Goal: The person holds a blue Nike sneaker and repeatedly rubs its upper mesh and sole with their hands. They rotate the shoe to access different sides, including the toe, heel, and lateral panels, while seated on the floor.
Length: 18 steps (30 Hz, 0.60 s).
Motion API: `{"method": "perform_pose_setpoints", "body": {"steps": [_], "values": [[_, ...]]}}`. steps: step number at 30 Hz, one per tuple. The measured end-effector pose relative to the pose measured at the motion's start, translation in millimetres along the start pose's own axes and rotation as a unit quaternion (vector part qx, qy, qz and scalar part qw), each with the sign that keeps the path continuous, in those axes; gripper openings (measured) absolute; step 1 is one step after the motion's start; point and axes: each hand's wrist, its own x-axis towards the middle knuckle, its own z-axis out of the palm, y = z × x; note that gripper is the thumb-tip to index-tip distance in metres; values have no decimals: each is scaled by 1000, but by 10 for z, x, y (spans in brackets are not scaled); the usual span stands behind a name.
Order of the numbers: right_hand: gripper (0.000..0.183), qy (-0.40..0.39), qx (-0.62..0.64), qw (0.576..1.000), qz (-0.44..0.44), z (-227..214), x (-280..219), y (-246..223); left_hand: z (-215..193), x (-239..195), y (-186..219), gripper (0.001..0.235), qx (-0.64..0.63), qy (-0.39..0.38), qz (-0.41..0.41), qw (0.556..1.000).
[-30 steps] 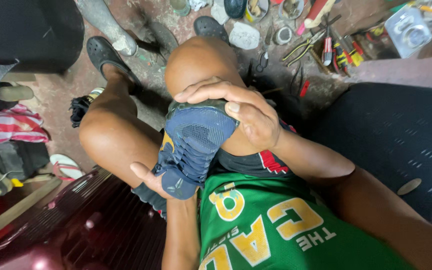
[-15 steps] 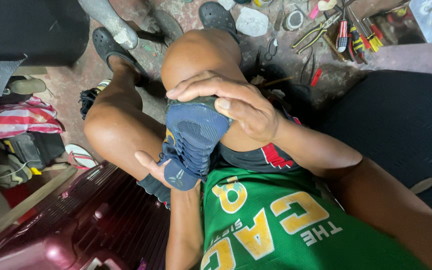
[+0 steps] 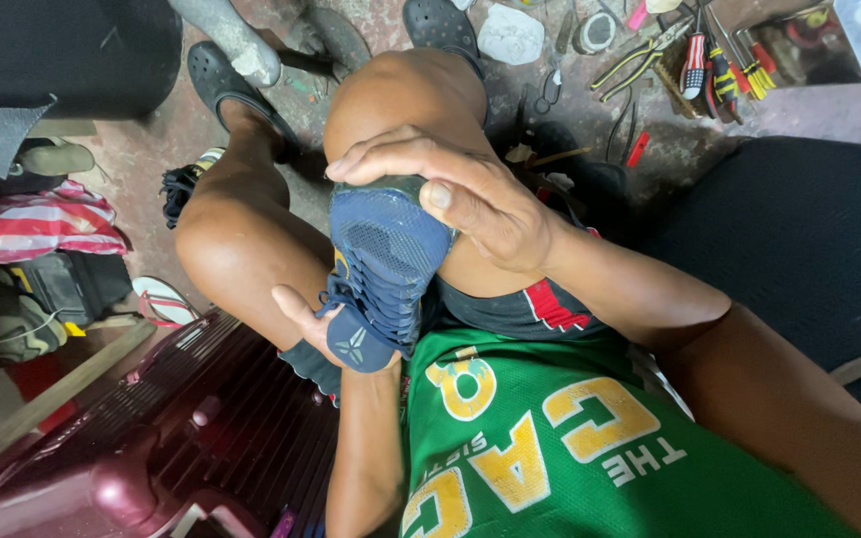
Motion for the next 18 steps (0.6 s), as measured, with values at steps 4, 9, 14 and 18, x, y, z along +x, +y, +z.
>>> {"method": "perform_pose_setpoints", "body": {"steps": [4,9,14,18], "values": [[54,3,4,1000,7,30,6,-66,38,-5,25,113,-40,-29,-27,998],[66,-7,-9,1000,0,28,18,-100,63,-32,62,114,-50,-55,-53,996],[64,-6,-16,1000,-1,25,-1,-67,53,-38,51,115,-47,-53,-59,996],[63,1,-36,999,-4,17,-4,-11,29,-35,58,114,-58,-56,-65,995]]}}
